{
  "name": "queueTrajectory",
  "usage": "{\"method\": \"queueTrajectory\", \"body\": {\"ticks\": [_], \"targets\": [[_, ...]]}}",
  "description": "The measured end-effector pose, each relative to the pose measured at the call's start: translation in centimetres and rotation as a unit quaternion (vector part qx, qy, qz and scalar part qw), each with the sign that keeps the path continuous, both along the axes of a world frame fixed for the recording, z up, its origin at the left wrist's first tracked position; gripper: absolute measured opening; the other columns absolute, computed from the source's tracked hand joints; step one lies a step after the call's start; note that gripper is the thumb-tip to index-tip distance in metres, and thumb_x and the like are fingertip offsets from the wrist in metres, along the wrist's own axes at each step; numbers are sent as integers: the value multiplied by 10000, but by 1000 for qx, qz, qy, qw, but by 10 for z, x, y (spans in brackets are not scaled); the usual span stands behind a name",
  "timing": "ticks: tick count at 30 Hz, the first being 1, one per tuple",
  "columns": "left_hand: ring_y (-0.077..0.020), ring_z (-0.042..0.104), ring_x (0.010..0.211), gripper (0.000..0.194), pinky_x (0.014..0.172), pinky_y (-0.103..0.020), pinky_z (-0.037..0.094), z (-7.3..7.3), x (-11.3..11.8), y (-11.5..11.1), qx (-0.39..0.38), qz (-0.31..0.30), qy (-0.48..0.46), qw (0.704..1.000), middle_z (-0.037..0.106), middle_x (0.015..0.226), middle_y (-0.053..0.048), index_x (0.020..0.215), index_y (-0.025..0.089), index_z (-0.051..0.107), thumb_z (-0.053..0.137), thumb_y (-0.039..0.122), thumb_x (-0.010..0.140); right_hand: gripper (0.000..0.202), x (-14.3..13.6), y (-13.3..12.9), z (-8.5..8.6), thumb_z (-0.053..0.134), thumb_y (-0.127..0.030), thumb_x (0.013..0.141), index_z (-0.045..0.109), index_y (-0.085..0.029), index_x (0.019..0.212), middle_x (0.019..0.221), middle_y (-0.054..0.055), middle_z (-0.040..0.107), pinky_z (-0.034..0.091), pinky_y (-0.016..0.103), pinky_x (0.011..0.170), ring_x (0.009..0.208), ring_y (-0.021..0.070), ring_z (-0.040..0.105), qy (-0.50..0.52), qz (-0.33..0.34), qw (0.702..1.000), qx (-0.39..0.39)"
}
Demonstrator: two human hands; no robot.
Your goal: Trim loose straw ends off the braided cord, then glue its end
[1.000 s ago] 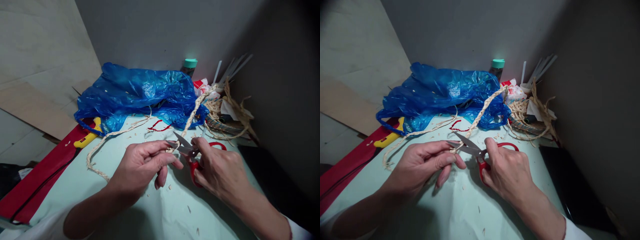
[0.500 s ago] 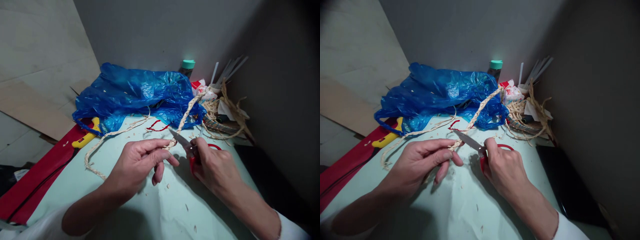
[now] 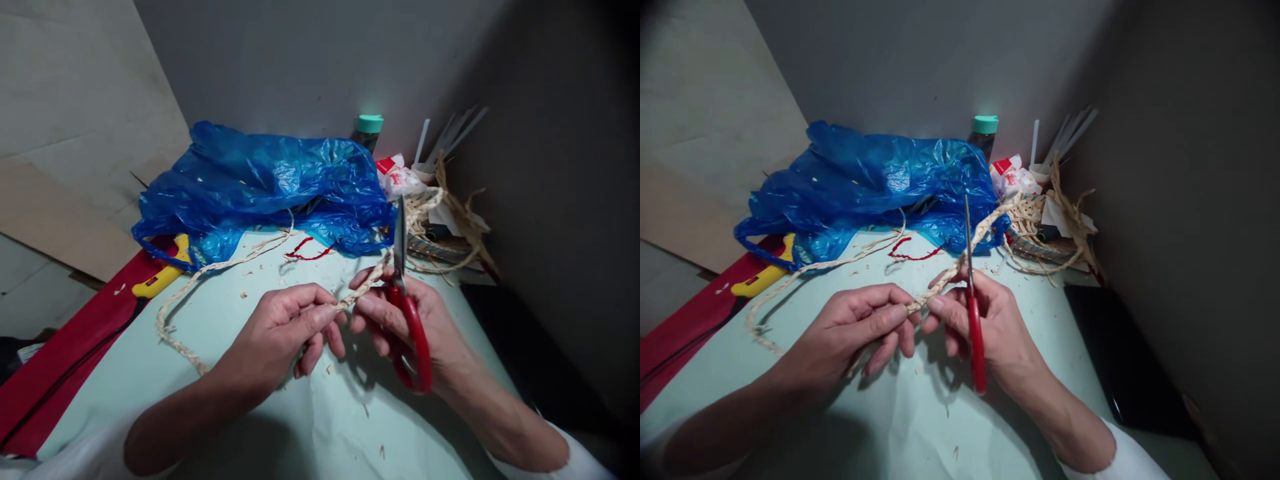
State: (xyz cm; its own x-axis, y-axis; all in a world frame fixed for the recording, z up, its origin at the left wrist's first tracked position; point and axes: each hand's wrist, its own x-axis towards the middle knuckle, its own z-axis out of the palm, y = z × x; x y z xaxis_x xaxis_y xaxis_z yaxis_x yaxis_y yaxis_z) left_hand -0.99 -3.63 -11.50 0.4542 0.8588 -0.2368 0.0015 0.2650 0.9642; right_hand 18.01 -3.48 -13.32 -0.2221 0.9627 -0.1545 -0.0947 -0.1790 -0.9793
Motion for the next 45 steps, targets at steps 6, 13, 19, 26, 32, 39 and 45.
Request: {"method": "queueTrajectory", "body": {"ticks": [6, 13, 19, 26, 32, 39, 45], "targets": [[-36, 248, 449, 234, 425, -178, 173, -6, 3, 0, -22, 3, 25, 999, 462, 560, 58, 840, 143, 596, 512, 323, 964, 259, -2, 5, -8, 791, -328, 770, 606, -215, 910, 869, -3, 719, 527, 263, 736, 768, 140, 676, 33, -79, 993, 82], [-55, 199, 450, 329, 421, -191, 150, -18, 5, 1, -27, -6, 52, 998, 263, 515, 97, 788, 171, 567, 551, 463, 937, 288, -7, 3, -15, 839, -257, 707, 594, -201, 849, 773, -13, 717, 511, 259, 673, 675, 133, 661, 59, -60, 995, 46], [-65, 277, 459, 418, 460, -214, 208, -19, 6, 3, 23, -11, 104, 994, 343, 455, 76, 671, 164, 543, 505, 469, 954, 344, -10, 2, -20, 873, -235, 664, 599, -218, 871, 762, -37, 713, 504, 246, 694, 707, 126, 663, 87, -85, 992, 18], [-65, 192, 469, 430, 449, -230, 129, -16, 5, 2, -7, -39, 107, 994, 258, 496, 86, 635, 164, 495, 522, 464, 941, 414, -5, 7, -15, 888, -218, 657, 577, -216, 930, 774, -59, 690, 476, 194, 723, 751, 88, 650, 162, -150, 975, 7], [-58, 219, 458, 350, 444, -214, 160, -18, 5, 4, 2, -30, 72, 997, 339, 486, 83, 751, 159, 590, 511, 427, 960, 317, 7, 16, -5, 873, -244, 684, 591, -187, 815, 690, -62, 630, 458, 182, 661, 649, 69, 580, 127, -199, 970, 53], [-51, 383, 516, 226, 467, -190, 256, -15, 3, 5, 39, 53, 28, 997, 655, 723, -9, 844, 168, 688, 588, 351, 933, 318, 14, 20, -1, 866, -217, 678, 596, -207, 846, 817, -24, 715, 545, 221, 720, 756, 109, 660, 138, -240, 957, 84], [-43, 406, 536, 173, 470, -165, 284, -8, 2, 3, 13, 85, -1, 996, 653, 734, -12, 835, 158, 733, 651, 301, 887, 321, 16, 20, 0, 855, -228, 680, 584, -210, 851, 867, 11, 766, 560, 187, 660, 691, 99, 687, 134, -254, 952, 102]]}}
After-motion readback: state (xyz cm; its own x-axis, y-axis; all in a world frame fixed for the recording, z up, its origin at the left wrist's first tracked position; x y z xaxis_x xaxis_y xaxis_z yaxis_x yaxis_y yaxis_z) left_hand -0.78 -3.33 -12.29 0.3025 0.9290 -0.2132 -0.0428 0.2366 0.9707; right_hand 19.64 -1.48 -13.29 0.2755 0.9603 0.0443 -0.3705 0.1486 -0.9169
